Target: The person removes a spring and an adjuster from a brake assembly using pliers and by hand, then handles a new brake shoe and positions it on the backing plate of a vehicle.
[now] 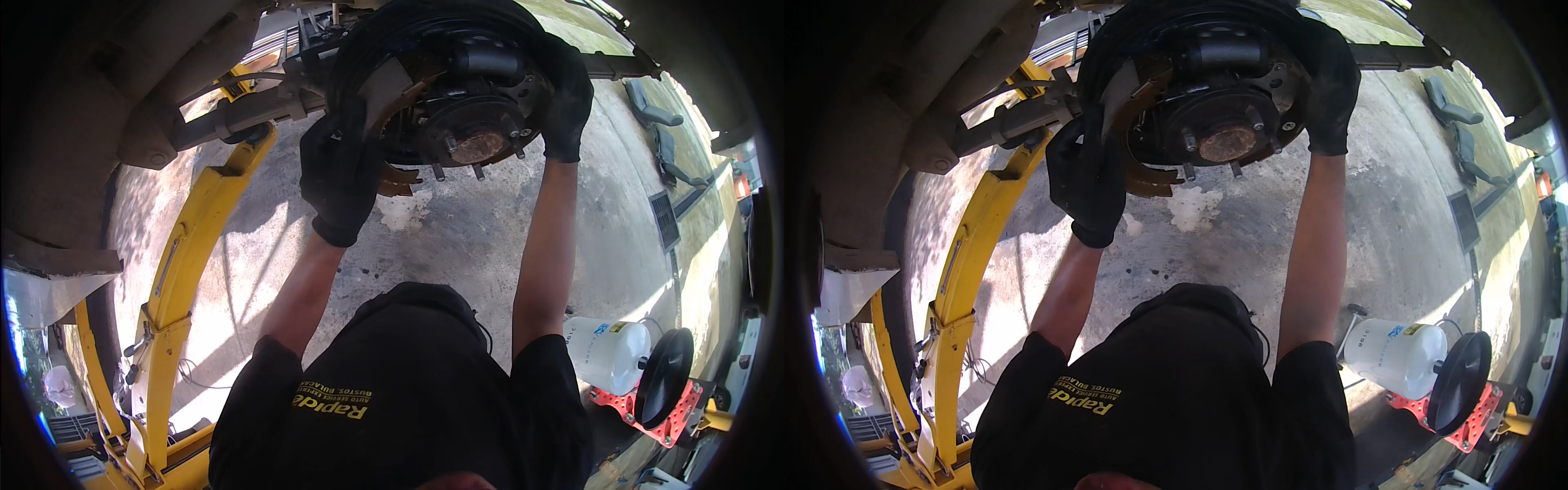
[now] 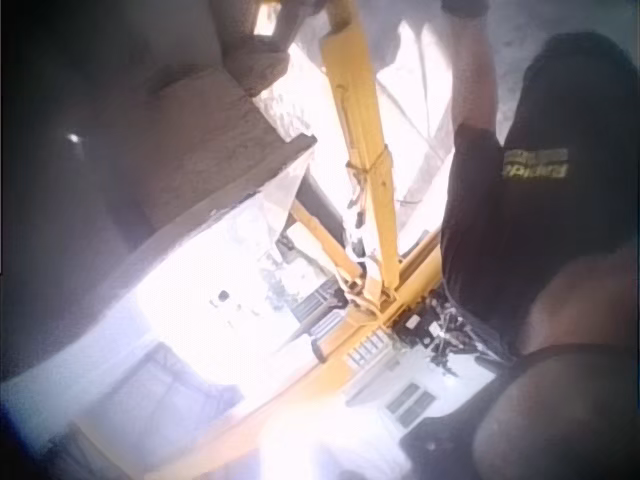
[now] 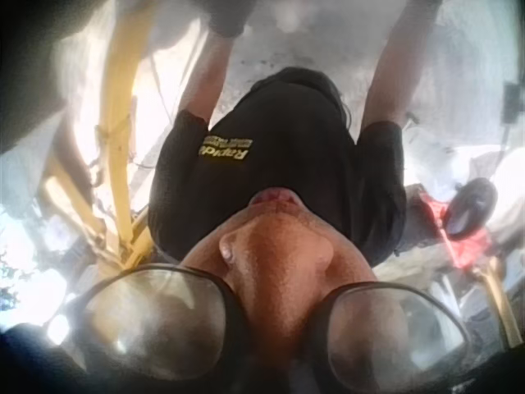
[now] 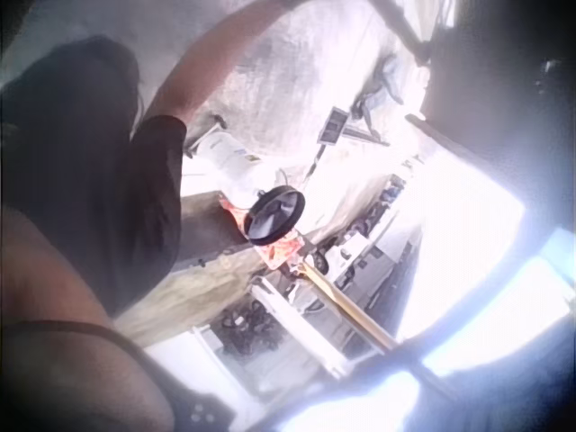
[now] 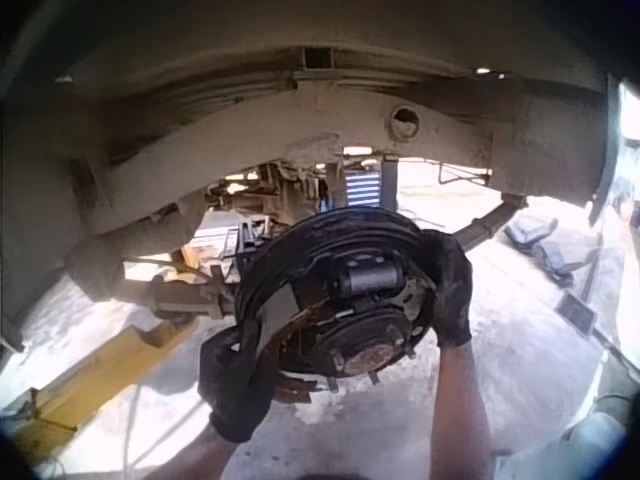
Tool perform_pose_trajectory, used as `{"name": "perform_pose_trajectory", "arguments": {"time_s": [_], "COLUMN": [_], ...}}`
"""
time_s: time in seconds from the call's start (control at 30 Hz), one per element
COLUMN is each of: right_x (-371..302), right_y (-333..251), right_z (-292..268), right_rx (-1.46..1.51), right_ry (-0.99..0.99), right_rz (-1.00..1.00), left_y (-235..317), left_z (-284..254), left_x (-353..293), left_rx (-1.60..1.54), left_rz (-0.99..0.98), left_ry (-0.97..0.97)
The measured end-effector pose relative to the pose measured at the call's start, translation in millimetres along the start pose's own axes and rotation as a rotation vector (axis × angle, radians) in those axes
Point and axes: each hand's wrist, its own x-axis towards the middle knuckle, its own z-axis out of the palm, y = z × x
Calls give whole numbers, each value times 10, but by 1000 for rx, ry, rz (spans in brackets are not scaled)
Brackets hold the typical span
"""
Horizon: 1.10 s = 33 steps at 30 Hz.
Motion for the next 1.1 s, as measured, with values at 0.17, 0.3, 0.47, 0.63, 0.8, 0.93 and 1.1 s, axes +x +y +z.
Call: {"name": "perform_pose_trajectory", "arguments": {"time_s": [0.17, 0.3, 0.47, 0.63, 0.8, 0.93, 1.1], "right_x": [200, 100, 67, 25, -527, -712, -1050], "right_y": [-314, -195, -134, -2545, -4444, -5271, -5815], "right_z": [-171, -77, -425, -1117, -1350, -1922, -2339], "right_rx": [384, 211, 316, 102, 1339, 1418, 1455], "right_ry": [-101, -120, -56, 24, -1037, -1057, -858], "right_rz": [263, 71, 336, -93, -390, -578, -655], "left_y": [35, 47, 125, 421, 669, 906, 1378], "left_z": [-358, -791, -1359, -2262, -3323, -4006, -4733], "left_x": [-115, -405, -923, -1198, -1353, -1534, -1677], "left_rx": [43, 32, -63, 201, 468, 655, 632], "left_rz": [-117, -279, -378, -638, -836, -970, -1068], "left_ry": [97, 101, 5, 204, 419, 460, 499]}}
